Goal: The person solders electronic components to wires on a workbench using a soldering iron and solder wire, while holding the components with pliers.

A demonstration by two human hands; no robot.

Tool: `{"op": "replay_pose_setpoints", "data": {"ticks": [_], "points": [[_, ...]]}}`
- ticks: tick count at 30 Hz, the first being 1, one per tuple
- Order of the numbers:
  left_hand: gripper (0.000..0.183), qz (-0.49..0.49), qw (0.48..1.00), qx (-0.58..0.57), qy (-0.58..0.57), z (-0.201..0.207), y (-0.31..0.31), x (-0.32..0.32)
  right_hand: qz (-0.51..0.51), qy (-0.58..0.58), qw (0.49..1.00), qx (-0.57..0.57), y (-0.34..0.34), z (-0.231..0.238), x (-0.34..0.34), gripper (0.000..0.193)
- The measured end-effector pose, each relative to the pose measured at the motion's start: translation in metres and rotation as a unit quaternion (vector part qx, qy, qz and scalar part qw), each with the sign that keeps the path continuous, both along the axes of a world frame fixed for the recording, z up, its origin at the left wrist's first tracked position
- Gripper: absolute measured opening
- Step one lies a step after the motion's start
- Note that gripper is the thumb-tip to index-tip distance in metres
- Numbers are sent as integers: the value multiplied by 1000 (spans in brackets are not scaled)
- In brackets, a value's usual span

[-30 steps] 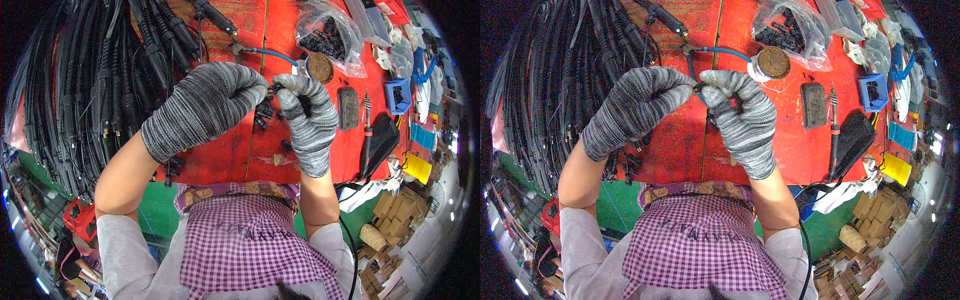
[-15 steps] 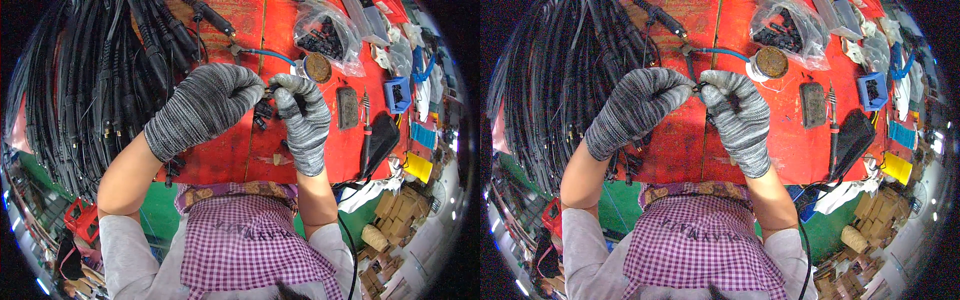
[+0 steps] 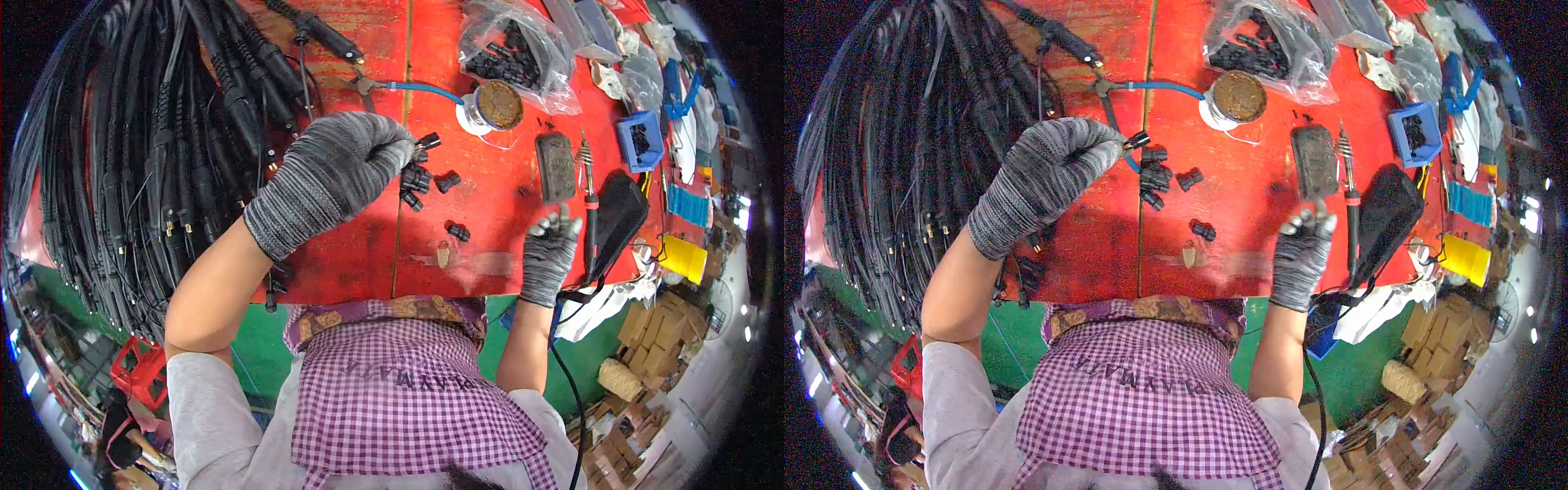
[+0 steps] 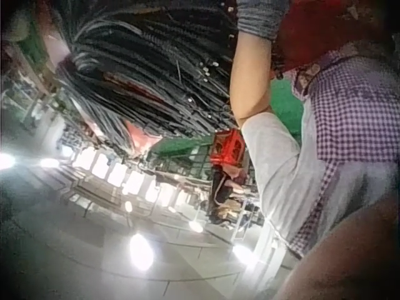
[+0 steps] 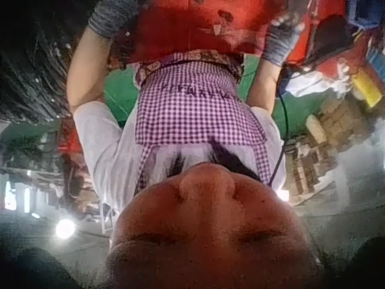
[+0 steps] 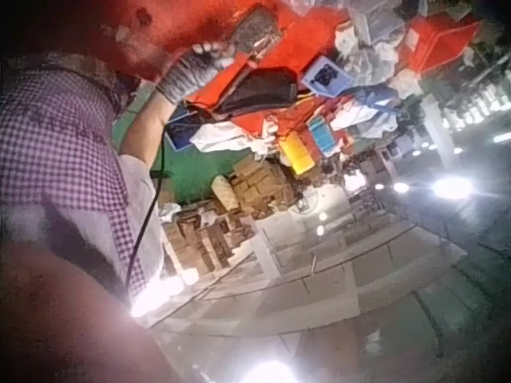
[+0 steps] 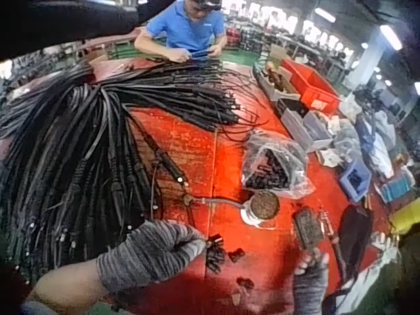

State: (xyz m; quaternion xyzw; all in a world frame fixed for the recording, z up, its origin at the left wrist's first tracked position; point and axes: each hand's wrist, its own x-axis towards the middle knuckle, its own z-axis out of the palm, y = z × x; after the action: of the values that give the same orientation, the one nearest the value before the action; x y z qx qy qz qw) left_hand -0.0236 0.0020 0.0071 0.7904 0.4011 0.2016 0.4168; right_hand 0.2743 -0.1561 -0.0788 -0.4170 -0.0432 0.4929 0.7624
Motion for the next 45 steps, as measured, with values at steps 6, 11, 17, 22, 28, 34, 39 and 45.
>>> {"op": "replay_pose_setpoints", "data": {"ticks": [6, 11, 17, 22, 28, 34, 39, 45], "points": [[13, -45, 989, 125, 59, -10, -1, 1, -129, 41, 991, 4, -7, -8, 34, 44], [12, 63, 993, -91, -43, -6, -7, 4, -170, 63, 983, 18, 0, 6, 41, 54], [12, 73, 990, -120, -24, 0, -7, 8, -270, -92, 956, -75, -30, 13, 48, 37], [12, 61, 989, -137, -21, 4, -6, 12, -293, -237, 923, -71, -83, 40, 57, 32], [13, 44, 993, -106, 0, 1, -4, 13, -232, -319, 918, -37, -43, 49, 13, 40], [14, 66, 990, -121, -1, 7, -6, 12, -156, -352, 918, -95, -5, 20, -13, 45], [14, 80, 987, -141, -15, 1, -6, 9, -152, -370, 911, -99, 7, 13, -18, 48], [14, 79, 985, -153, 19, 9, -5, 13, -152, -362, 914, -101, 4, 10, -18, 48]]}}
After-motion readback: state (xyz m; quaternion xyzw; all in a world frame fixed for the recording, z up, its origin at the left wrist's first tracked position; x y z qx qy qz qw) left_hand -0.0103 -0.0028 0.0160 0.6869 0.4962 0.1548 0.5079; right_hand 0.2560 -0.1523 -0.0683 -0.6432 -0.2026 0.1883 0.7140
